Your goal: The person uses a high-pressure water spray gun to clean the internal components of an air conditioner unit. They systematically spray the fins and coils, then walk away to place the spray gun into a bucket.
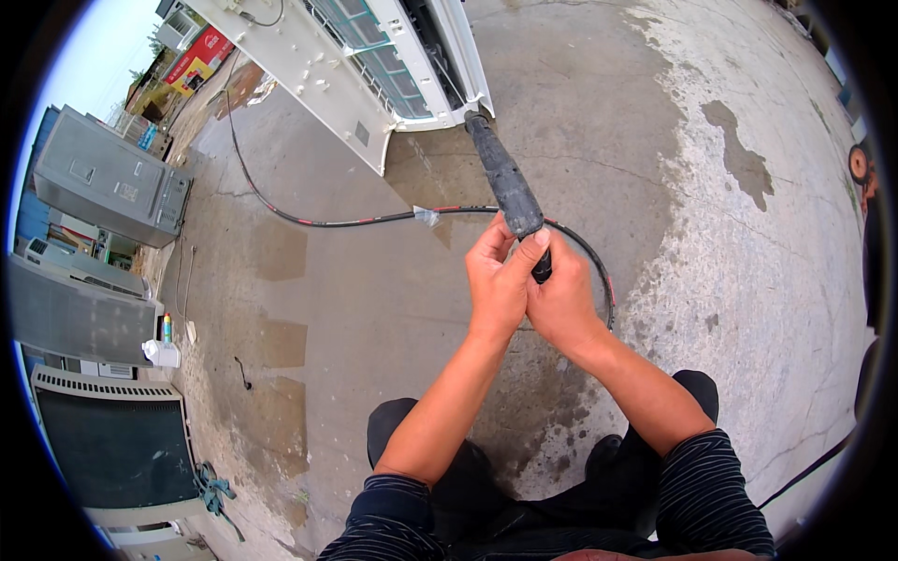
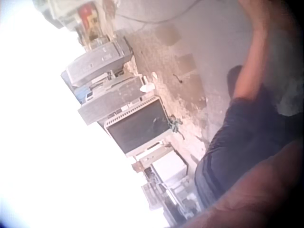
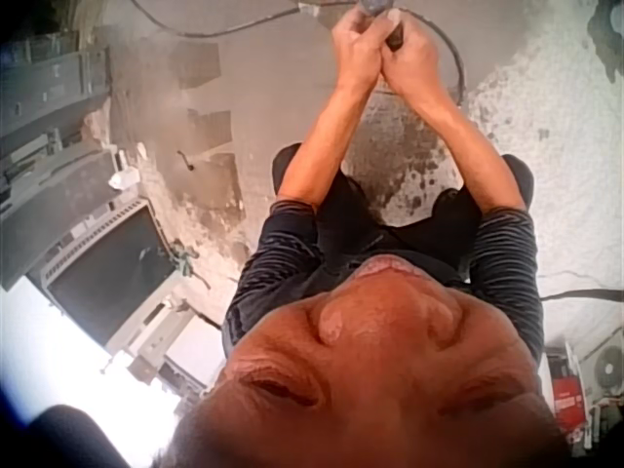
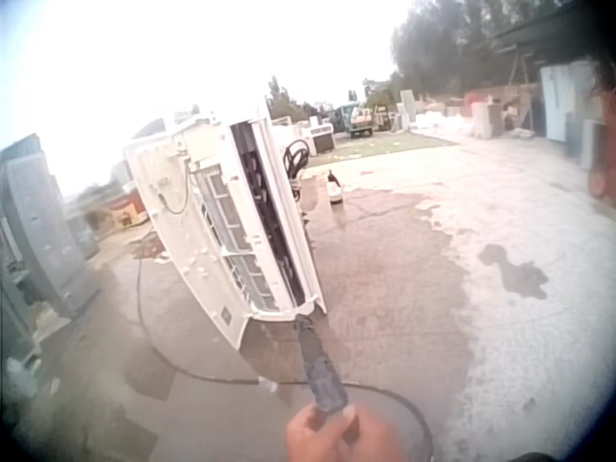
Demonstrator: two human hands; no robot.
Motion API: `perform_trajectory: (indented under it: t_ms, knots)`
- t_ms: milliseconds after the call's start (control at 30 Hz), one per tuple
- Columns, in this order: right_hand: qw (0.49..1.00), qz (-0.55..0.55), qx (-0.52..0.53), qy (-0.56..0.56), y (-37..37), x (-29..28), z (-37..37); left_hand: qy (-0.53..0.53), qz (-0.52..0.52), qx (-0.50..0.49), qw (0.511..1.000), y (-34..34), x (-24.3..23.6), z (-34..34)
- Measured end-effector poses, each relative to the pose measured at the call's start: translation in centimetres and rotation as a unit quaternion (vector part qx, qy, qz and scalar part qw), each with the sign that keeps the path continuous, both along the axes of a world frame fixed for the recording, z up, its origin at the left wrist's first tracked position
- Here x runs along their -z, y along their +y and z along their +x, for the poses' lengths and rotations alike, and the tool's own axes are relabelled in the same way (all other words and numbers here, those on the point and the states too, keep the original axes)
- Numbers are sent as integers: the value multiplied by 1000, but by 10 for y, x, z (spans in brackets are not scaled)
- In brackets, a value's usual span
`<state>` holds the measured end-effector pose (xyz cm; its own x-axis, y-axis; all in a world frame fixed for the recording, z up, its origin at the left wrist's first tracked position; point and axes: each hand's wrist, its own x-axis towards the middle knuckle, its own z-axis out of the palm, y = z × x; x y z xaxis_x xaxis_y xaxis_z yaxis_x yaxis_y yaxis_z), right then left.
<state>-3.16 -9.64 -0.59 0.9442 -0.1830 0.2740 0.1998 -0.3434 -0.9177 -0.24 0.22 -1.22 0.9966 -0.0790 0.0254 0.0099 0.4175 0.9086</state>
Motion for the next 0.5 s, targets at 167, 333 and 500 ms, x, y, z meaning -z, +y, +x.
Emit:
perform_trajectory:
  t_ms: [167, 333, 500]
  knots:
    - [1000, -5, -3, -1, 0, -1, 0, -1, 2, -1, 1000, 1, 2, 0]
    - [1000, 5, -6, 0, 1, 1, 1, -2, 7, -4, 1000, 1, 4, 0]
    - [1000, -3, -7, 1, 0, 1, 1, 0, 0, -4, 1000, 0, 4, 0]
